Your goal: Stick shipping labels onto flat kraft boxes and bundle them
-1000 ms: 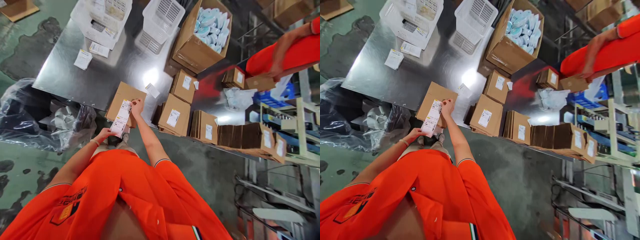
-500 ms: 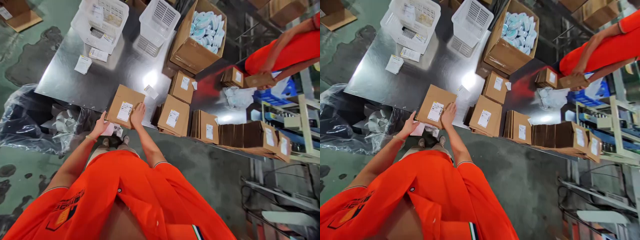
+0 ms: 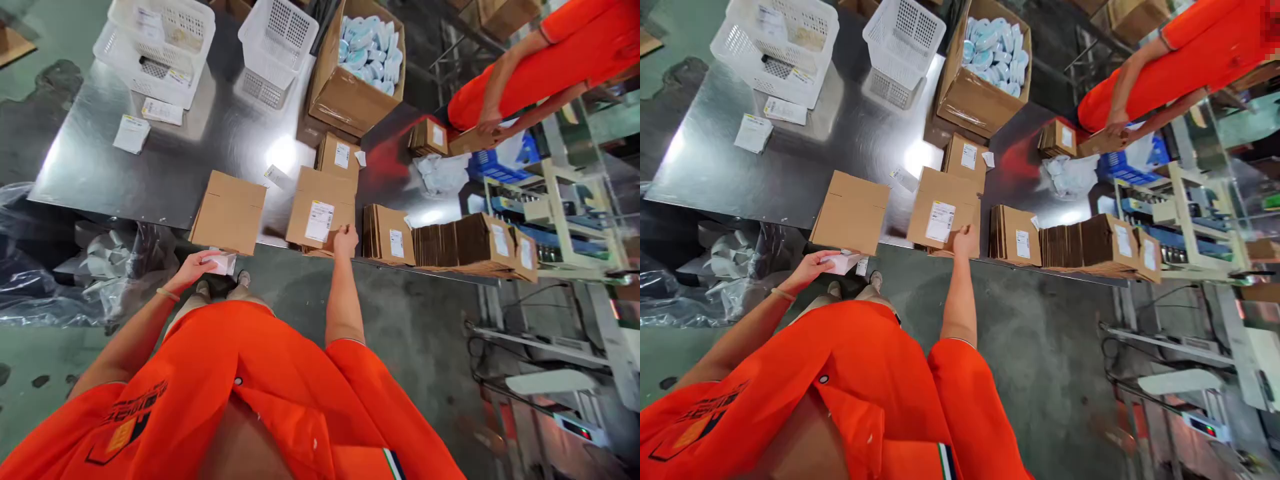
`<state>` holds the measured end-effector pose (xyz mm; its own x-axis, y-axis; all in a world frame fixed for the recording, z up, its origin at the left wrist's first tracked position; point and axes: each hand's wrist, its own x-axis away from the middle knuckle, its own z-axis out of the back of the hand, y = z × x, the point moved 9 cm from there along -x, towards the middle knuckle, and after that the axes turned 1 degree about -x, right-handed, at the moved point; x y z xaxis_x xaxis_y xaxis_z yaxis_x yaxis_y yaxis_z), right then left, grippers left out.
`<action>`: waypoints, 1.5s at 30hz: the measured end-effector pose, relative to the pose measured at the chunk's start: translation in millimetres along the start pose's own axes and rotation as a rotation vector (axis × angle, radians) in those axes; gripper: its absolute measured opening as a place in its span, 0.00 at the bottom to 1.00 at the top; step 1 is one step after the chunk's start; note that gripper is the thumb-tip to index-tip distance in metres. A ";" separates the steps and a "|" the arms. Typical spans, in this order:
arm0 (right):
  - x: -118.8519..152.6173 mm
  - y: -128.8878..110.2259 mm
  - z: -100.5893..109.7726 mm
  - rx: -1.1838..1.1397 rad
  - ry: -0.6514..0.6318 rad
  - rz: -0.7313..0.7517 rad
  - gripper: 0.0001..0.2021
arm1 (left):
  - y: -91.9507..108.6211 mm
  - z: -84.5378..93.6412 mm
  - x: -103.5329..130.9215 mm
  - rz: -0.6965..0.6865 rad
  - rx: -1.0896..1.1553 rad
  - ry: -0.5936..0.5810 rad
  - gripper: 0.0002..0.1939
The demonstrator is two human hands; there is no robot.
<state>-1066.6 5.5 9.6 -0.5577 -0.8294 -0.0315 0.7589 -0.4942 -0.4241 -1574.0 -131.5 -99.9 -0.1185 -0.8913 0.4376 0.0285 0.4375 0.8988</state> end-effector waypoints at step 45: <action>128.0 -246.9 -186.2 -0.260 -0.484 0.387 0.09 | -67.4 0.1 0.0 0.208 0.030 0.053 0.35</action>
<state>-1387.9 69.9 -58.2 -0.0023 -0.9874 0.1582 0.7342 -0.1091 -0.6701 -1576.0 -161.0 -160.5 -0.0608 -0.7859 0.6154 0.0173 0.6156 0.7879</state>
